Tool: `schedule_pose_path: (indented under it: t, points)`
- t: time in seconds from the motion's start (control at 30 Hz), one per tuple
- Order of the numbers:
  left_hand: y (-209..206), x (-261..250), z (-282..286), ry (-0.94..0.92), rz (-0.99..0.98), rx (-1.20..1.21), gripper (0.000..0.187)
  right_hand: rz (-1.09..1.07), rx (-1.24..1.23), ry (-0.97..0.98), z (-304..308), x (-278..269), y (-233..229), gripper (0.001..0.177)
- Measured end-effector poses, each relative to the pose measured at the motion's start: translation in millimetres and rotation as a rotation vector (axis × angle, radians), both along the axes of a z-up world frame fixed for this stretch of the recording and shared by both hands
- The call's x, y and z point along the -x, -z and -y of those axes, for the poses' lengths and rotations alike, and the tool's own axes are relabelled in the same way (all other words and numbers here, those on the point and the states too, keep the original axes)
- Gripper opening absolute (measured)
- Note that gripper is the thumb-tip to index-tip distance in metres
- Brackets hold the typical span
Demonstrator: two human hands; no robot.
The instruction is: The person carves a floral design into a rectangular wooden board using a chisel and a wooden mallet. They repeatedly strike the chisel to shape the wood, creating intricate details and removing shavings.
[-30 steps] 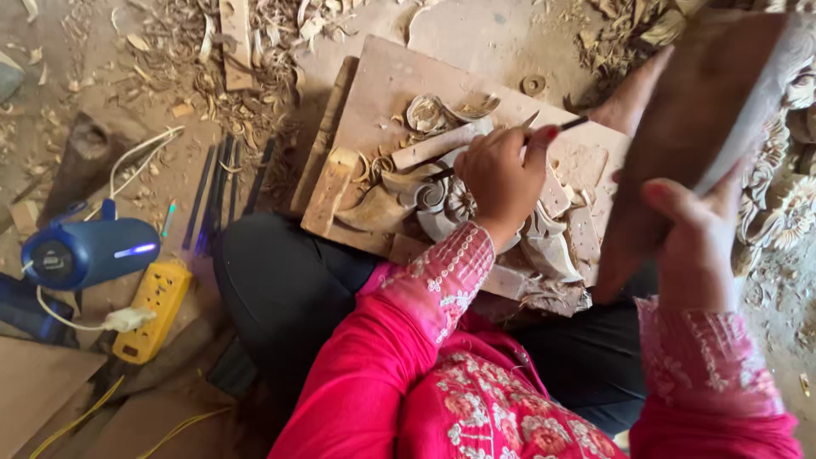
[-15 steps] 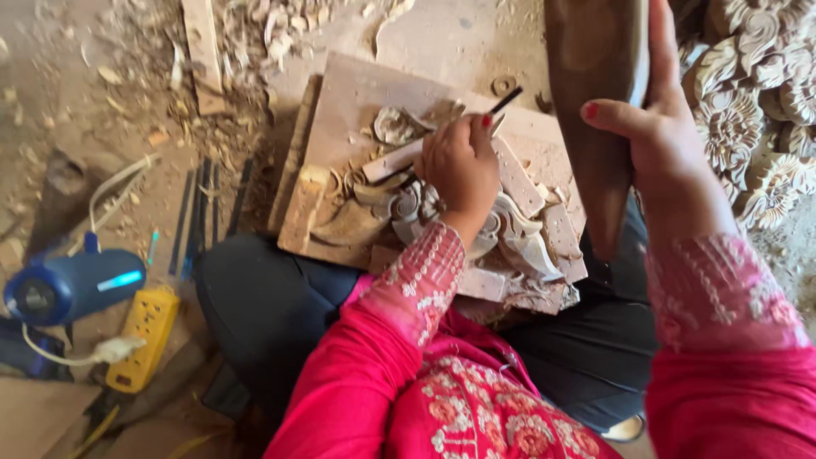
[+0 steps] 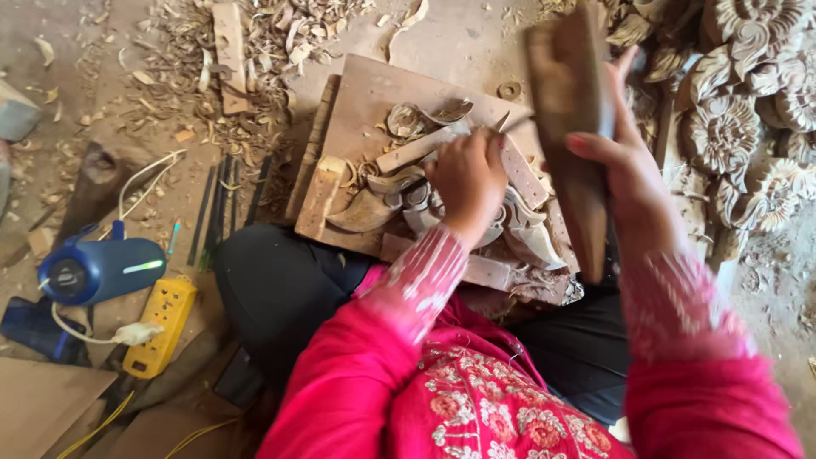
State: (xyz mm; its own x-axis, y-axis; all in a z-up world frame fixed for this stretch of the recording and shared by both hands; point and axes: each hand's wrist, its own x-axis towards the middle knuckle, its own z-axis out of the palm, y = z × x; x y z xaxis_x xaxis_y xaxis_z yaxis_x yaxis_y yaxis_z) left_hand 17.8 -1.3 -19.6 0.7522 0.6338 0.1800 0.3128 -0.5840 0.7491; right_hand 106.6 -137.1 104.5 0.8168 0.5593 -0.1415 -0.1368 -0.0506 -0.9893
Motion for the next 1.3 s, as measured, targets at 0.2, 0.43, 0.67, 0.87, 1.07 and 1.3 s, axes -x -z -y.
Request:
schedule_pose_path:
  t: [0.2,0.43,0.67,0.87,1.07,1.3]
  points:
    - [-11,85,-76,0.408,0.47,0.582,0.014,0.319,0.575,0.096,56,83,1,0.113]
    - [-23,103,-171,0.425,0.046,0.331,0.01,0.635,1.119,-0.01,70,146,30,0.109]
    - [-35,78,-172,0.592,-0.055,0.186,0.009,0.823,1.011,0.077,75,165,51,0.103]
    - [-29,66,-170,0.69,-0.071,0.05,0.013,0.799,1.022,0.093,77,163,56,0.1]
    - [-26,54,-171,0.797,-0.097,0.145,0.007,0.927,0.911,0.098,74,139,38,0.099]
    - [-31,32,-169,0.911,-0.288,-0.108,0.016,1.114,0.575,0.269,7,52,7,0.105]
